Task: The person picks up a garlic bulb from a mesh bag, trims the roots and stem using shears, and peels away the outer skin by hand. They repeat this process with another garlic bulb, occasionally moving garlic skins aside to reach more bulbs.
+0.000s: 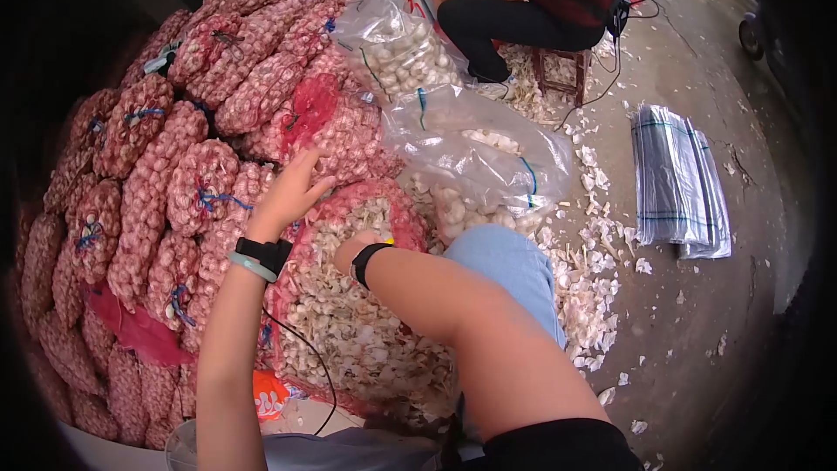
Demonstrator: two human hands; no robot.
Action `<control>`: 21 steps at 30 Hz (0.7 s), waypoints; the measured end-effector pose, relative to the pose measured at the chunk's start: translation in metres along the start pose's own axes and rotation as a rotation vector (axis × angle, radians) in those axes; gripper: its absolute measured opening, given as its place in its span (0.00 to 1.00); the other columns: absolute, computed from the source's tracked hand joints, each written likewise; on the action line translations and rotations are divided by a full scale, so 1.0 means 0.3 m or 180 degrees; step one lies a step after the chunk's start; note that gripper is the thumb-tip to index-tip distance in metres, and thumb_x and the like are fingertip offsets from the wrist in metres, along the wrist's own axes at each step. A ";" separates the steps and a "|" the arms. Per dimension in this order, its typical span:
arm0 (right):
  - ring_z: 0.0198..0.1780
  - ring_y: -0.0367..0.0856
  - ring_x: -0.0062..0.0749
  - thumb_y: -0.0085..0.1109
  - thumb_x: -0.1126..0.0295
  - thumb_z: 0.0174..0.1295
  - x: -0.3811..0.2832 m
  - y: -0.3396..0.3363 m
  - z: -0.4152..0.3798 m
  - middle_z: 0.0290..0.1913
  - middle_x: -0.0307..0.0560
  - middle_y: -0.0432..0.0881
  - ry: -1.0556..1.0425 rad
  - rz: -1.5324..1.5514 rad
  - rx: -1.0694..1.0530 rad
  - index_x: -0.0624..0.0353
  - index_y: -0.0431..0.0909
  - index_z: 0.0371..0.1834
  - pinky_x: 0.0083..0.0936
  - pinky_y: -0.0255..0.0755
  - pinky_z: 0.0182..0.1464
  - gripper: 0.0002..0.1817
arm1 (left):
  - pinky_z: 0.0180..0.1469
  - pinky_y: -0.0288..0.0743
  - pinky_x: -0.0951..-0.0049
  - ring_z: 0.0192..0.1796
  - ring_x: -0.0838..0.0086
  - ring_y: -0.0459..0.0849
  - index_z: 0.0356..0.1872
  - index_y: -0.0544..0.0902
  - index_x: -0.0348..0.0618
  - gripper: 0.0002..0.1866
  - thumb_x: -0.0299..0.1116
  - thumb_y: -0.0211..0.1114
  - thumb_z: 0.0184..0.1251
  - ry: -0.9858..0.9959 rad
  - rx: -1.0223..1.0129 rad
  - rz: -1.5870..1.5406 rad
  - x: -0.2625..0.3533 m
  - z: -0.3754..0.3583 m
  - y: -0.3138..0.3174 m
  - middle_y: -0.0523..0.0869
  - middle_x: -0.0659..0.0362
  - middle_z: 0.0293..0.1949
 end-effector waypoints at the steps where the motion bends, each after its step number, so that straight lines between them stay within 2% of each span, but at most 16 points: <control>1: 0.43 0.82 0.34 0.66 0.57 0.50 0.005 -0.010 -0.059 0.44 0.33 0.83 -0.0442 -0.0149 0.0331 0.47 0.82 0.45 0.49 0.76 0.41 0.19 | 0.46 0.71 0.62 0.45 0.54 0.77 0.54 0.70 0.39 0.23 0.38 0.61 0.60 -0.0315 -0.0132 -0.0040 -0.019 -0.078 -0.018 0.76 0.47 0.44; 2: 0.45 0.82 0.35 0.70 0.48 0.44 0.025 -0.033 -0.182 0.43 0.35 0.83 -0.0880 -0.0271 0.0619 0.47 0.82 0.46 0.46 0.75 0.43 0.26 | 0.46 0.71 0.62 0.45 0.54 0.77 0.54 0.70 0.39 0.23 0.38 0.61 0.60 -0.0411 -0.0034 -0.0068 -0.039 -0.163 -0.031 0.76 0.47 0.44; 4: 0.48 0.81 0.35 0.69 0.53 0.48 0.019 -0.035 -0.288 0.49 0.35 0.81 -0.1288 -0.0756 0.0589 0.46 0.82 0.47 0.43 0.76 0.42 0.23 | 0.46 0.72 0.61 0.47 0.53 0.77 0.54 0.70 0.40 0.23 0.38 0.61 0.60 -0.0824 -0.0554 0.0124 -0.109 -0.366 0.003 0.76 0.47 0.46; 6: 0.51 0.79 0.37 0.71 0.46 0.43 0.023 -0.020 -0.312 0.50 0.35 0.80 -0.1097 -0.0763 0.0211 0.46 0.81 0.48 0.41 0.75 0.44 0.29 | 0.44 0.74 0.56 0.48 0.52 0.79 0.55 0.68 0.43 0.24 0.39 0.60 0.59 -0.0661 -0.0708 0.0201 -0.197 -0.608 0.084 0.75 0.49 0.52; 8: 0.51 0.79 0.37 0.70 0.38 0.39 0.028 0.004 -0.304 0.49 0.36 0.80 -0.1035 -0.0953 0.0141 0.47 0.81 0.49 0.39 0.73 0.47 0.35 | 0.45 0.74 0.56 0.47 0.51 0.79 0.54 0.69 0.42 0.25 0.39 0.62 0.56 -0.1353 -0.1515 0.0192 -0.252 -0.882 0.169 0.76 0.48 0.49; 9: 0.51 0.79 0.38 0.69 0.37 0.38 0.031 0.008 -0.308 0.49 0.37 0.80 -0.0942 -0.1015 0.0150 0.46 0.81 0.49 0.38 0.73 0.48 0.36 | 0.45 0.74 0.55 0.47 0.52 0.79 0.54 0.70 0.41 0.25 0.40 0.62 0.56 -0.1458 -0.1960 0.0096 -0.276 -1.050 0.234 0.78 0.47 0.48; 10: 0.50 0.79 0.38 0.69 0.38 0.39 0.037 0.015 -0.272 0.49 0.37 0.81 -0.0920 -0.0890 0.0315 0.46 0.81 0.49 0.38 0.73 0.48 0.35 | 0.46 0.74 0.55 0.47 0.52 0.80 0.53 0.72 0.40 0.25 0.40 0.62 0.55 -0.1573 -0.2424 -0.0024 -0.308 -1.218 0.306 0.80 0.46 0.46; 11: 0.50 0.80 0.38 0.69 0.40 0.41 0.054 0.015 -0.247 0.49 0.38 0.81 -0.0691 -0.0910 0.0296 0.46 0.81 0.49 0.38 0.73 0.47 0.33 | 0.46 0.74 0.55 0.47 0.52 0.80 0.53 0.72 0.40 0.25 0.40 0.62 0.55 -0.1696 -0.2464 -0.0123 -0.332 -1.344 0.348 0.80 0.46 0.46; 13: 0.52 0.79 0.40 0.66 0.41 0.44 0.060 -0.014 -0.303 0.49 0.42 0.81 -0.0708 -0.1053 0.0417 0.50 0.80 0.49 0.38 0.73 0.47 0.32 | 0.46 0.73 0.58 0.46 0.54 0.80 0.48 0.75 0.40 0.24 0.45 0.65 0.54 -0.2080 -0.3945 -0.0137 -0.320 -1.714 0.480 0.81 0.46 0.42; 14: 0.52 0.79 0.40 0.66 0.40 0.44 0.068 -0.022 -0.313 0.50 0.44 0.81 -0.0669 -0.1029 0.0351 0.53 0.80 0.49 0.41 0.73 0.47 0.34 | 0.47 0.73 0.58 0.47 0.54 0.80 0.47 0.77 0.40 0.25 0.48 0.65 0.54 -0.2192 -0.4001 -0.0343 -0.306 -1.823 0.504 0.82 0.46 0.42; 16: 0.50 0.79 0.43 0.66 0.38 0.41 0.085 -0.028 -0.282 0.48 0.47 0.82 -0.0733 -0.0891 0.0477 0.56 0.81 0.45 0.41 0.73 0.47 0.35 | 0.48 0.73 0.58 0.47 0.53 0.80 0.48 0.76 0.39 0.26 0.49 0.64 0.56 -0.2548 -0.3561 -0.0499 -0.294 -1.953 0.526 0.82 0.46 0.43; 17: 0.48 0.80 0.44 0.66 0.37 0.40 0.080 -0.034 -0.302 0.45 0.49 0.82 -0.0722 -0.0976 0.0432 0.56 0.82 0.42 0.40 0.73 0.46 0.35 | 0.48 0.73 0.58 0.47 0.54 0.80 0.47 0.76 0.38 0.25 0.49 0.63 0.57 -0.2448 -0.3329 -0.0638 -0.289 -2.006 0.564 0.82 0.46 0.42; 18: 0.46 0.80 0.45 0.65 0.35 0.39 0.083 -0.043 -0.319 0.43 0.50 0.83 -0.0690 -0.1050 0.0398 0.57 0.83 0.39 0.39 0.74 0.46 0.36 | 0.48 0.73 0.58 0.47 0.53 0.80 0.47 0.76 0.38 0.24 0.48 0.63 0.57 -0.2512 -0.3529 -0.0810 -0.258 -2.011 0.564 0.82 0.46 0.42; 20: 0.32 0.81 0.45 0.62 0.32 0.38 0.096 -0.034 -0.287 0.26 0.51 0.81 -0.0890 -0.1121 0.0451 0.63 0.81 0.25 0.36 0.72 0.36 0.37 | 0.48 0.73 0.57 0.46 0.52 0.80 0.47 0.76 0.37 0.24 0.46 0.62 0.58 -0.2419 -0.3661 -0.0859 -0.226 -2.019 0.603 0.82 0.45 0.42; 21: 0.32 0.81 0.45 0.62 0.32 0.38 0.086 -0.038 -0.294 0.26 0.51 0.81 -0.0897 -0.1126 0.0386 0.63 0.81 0.25 0.36 0.72 0.36 0.37 | 0.48 0.73 0.57 0.46 0.52 0.80 0.47 0.76 0.37 0.24 0.46 0.62 0.58 -0.2413 -0.3700 -0.0916 -0.208 -2.021 0.640 0.82 0.45 0.42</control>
Point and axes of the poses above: each hand's wrist, its own z-axis towards the middle knuckle, its own y-axis out of the palm, x = y × z, the point moved 8 cm from there along z, towards the middle knuckle
